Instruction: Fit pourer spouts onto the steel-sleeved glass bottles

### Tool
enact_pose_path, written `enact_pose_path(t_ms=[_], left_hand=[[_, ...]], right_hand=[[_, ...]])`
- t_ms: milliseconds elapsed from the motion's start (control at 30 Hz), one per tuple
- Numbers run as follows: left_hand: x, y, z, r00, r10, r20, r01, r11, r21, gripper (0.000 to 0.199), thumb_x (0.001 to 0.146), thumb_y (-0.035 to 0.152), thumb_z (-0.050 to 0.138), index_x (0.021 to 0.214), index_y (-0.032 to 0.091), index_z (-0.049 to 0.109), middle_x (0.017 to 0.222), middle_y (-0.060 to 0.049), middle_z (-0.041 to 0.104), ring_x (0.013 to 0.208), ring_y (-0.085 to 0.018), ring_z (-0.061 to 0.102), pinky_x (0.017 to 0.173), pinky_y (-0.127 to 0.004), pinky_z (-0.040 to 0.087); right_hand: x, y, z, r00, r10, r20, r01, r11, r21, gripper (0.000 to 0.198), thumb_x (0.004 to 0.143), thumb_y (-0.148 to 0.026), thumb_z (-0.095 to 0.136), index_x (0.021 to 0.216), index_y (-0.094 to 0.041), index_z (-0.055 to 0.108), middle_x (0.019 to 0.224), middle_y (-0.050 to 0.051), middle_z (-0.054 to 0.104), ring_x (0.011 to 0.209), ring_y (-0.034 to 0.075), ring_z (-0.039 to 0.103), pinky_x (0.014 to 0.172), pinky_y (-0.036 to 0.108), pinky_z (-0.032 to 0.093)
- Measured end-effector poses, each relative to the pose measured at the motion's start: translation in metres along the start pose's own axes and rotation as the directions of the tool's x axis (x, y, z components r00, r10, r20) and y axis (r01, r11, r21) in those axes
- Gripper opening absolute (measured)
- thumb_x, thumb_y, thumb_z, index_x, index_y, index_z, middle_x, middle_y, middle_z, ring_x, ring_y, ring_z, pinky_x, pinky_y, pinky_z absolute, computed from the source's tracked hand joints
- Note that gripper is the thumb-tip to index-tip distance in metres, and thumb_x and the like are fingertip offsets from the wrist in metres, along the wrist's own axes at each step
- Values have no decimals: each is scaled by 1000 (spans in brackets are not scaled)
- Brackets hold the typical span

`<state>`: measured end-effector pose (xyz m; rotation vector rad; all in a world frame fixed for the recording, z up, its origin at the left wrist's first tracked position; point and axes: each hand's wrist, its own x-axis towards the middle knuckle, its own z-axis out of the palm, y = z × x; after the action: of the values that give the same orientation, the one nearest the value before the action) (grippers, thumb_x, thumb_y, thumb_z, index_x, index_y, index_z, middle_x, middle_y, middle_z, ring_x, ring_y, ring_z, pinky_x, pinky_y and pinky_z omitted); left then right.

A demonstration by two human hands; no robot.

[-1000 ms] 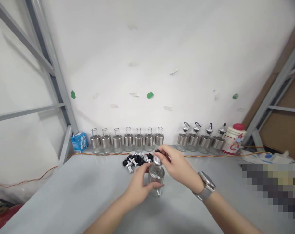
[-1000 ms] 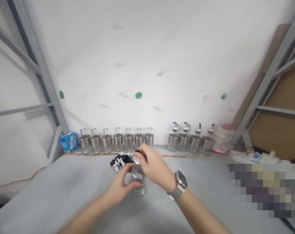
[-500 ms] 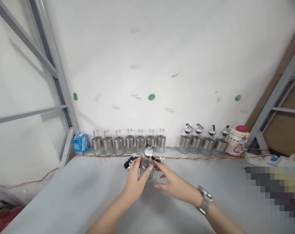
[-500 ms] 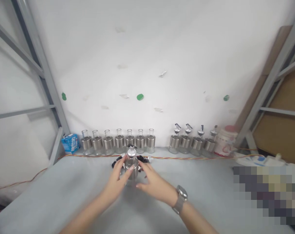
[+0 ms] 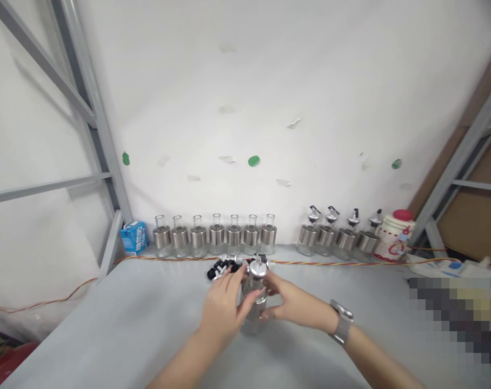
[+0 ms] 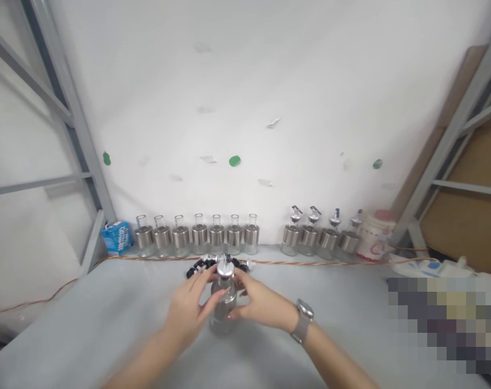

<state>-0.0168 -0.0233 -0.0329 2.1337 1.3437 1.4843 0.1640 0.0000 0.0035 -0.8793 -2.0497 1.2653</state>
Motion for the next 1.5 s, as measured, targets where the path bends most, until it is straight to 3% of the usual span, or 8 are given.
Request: enact_pose_path(t_ms=[100, 233, 467, 700, 967, 1133, 1333, 1500], left_hand=[[3, 3, 2, 996, -52, 76, 60, 992, -112, 33, 79, 31, 48, 111, 24, 52, 108, -6, 60, 98, -22, 54, 84, -36, 42], [-1, 3, 8, 995, -85, 48, 91, 986, -143, 32, 77, 26, 50, 108, 22, 53, 108, -8, 58, 100, -23, 52, 87, -40, 39], [-7, 10, 21, 965, -227, 128, 260, 874, -411, 40, 72, 24, 56, 111, 19, 46, 110, -8, 55, 101, -21, 50, 86, -35, 38], [-4, 13, 20, 971, -168, 170, 211, 935, -284, 28, 71, 24, 56, 98, 17, 55, 97, -8, 60, 89, -23, 53, 78, -34, 40], [-3, 11, 21, 978, -129, 164, 163, 964, -211, 30, 72, 20, 54, 102, 17, 54, 100, -9, 60, 92, -22, 53, 81, -35, 40], [-4, 7, 22, 982, -115, 151, 139, 977, -163, 31, 71, 20, 54, 101, 17, 54, 98, -9, 60, 90, -22, 54, 79, -35, 42], [-4, 4, 23, 988, -68, 139, 89, 985, -145, 37, 70, 17, 54, 106, 17, 52, 107, -10, 58, 100, -22, 51, 87, -37, 39], [-6, 2, 24, 987, -100, 129, 118, 983, -140, 38, 70, 22, 54, 108, 16, 52, 108, -10, 57, 101, -22, 52, 87, -37, 39]], right_hand=[[-5, -9, -1, 997, -30, -67, 32, 999, 16, 67, 68, -24, 63, 127, -26, 33, 119, 6, 49, 105, 22, 47, 92, 37, 36], [-5, -15, 12, 978, -43, -205, 34, 998, -46, 57, 74, -29, 57, 126, -24, 34, 118, 7, 50, 104, 22, 49, 91, 40, 38], [8, -16, 34, 830, -289, -476, 2, 856, -516, 32, 78, -33, 52, 108, -23, 49, 105, 7, 55, 101, 23, 49, 86, 40, 41], [16, -4, 33, 710, -585, -391, 21, 573, -819, 18, 79, -31, 52, 84, -15, 57, 83, 11, 58, 84, 25, 52, 76, 42, 42], [20, -1, 33, 644, -681, -348, 47, 490, -871, 13, 78, -24, 51, 83, -13, 56, 77, 10, 58, 79, 22, 51, 73, 38, 42], [18, -1, 33, 638, -689, -345, 31, 470, -882, 12, 76, -26, 53, 69, -17, 53, 69, 7, 55, 75, 21, 49, 70, 37, 41], [21, -4, 39, 606, -672, -425, 5, 538, -843, 13, 76, -22, 51, 64, -17, 51, 64, 6, 54, 68, 19, 48, 66, 35, 42], [20, -4, 38, 661, -629, -409, 9, 552, -834, 12, 77, -23, 50, 69, -16, 55, 70, 8, 57, 72, 22, 51, 69, 38, 42]])
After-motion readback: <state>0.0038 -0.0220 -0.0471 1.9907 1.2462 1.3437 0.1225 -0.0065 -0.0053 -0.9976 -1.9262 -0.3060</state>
